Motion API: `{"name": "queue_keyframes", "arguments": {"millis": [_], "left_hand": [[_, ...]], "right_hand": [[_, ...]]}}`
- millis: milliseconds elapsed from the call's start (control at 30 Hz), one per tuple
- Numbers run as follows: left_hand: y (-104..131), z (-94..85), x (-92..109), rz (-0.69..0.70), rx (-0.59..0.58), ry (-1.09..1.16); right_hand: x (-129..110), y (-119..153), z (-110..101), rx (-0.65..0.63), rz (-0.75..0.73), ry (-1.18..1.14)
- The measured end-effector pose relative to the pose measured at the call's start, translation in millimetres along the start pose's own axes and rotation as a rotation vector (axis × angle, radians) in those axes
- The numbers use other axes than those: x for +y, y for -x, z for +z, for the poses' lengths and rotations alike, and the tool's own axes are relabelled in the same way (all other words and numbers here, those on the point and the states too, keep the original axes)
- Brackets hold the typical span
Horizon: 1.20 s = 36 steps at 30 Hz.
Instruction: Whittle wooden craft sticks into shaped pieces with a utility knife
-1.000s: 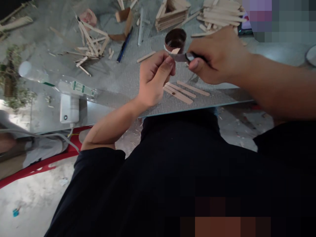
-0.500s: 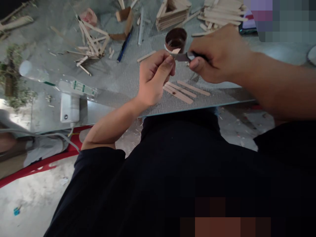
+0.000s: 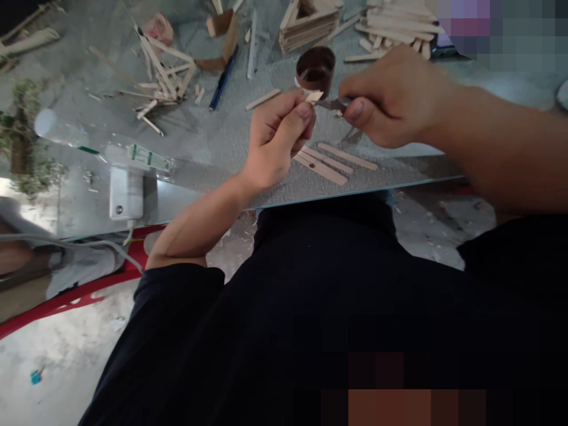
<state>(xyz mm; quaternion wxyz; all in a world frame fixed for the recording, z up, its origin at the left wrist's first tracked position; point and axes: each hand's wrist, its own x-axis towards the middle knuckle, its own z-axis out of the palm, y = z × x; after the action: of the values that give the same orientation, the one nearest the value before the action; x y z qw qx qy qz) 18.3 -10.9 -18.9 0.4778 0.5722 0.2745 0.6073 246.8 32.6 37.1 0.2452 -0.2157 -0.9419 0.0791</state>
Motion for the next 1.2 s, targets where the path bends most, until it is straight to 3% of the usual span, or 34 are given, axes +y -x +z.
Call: {"name": "queue_keyframes", "arguments": {"millis": [133, 333, 533, 767, 967, 1200], "left_hand": [[-2.2, -5.6, -11.7, -0.046, -0.059, -0.006], [4.5, -11.0, -7.1, -0.149, -0.01, -0.069], [4.5, -4.1, -1.6, -0.096, -0.064, -0.081], [5.3, -8.1, -13.9, -0.105, -0.009, -0.068], [1.4, -4.5, -12.2, -0.148, -0.012, -0.102], [0.2, 13.2, 1.0, 0.002, -0.005, -0.022]], "right_hand": [[-1.0, 1.0, -0.9, 0.003, -0.054, -0.117], [-6.4, 0.8, 4.7, 0.029, -0.071, -0.18], [-6.9, 0.8, 9.8, 0.087, -0.105, -0.151], [-8.7, 0.5, 10.9, 0.093, -0.085, -0.15], [-9.3, -0.3, 13.7, 0.069, -0.007, -0.113], [-21.0, -3.7, 13.0, 0.097, 0.147, 0.058]]}}
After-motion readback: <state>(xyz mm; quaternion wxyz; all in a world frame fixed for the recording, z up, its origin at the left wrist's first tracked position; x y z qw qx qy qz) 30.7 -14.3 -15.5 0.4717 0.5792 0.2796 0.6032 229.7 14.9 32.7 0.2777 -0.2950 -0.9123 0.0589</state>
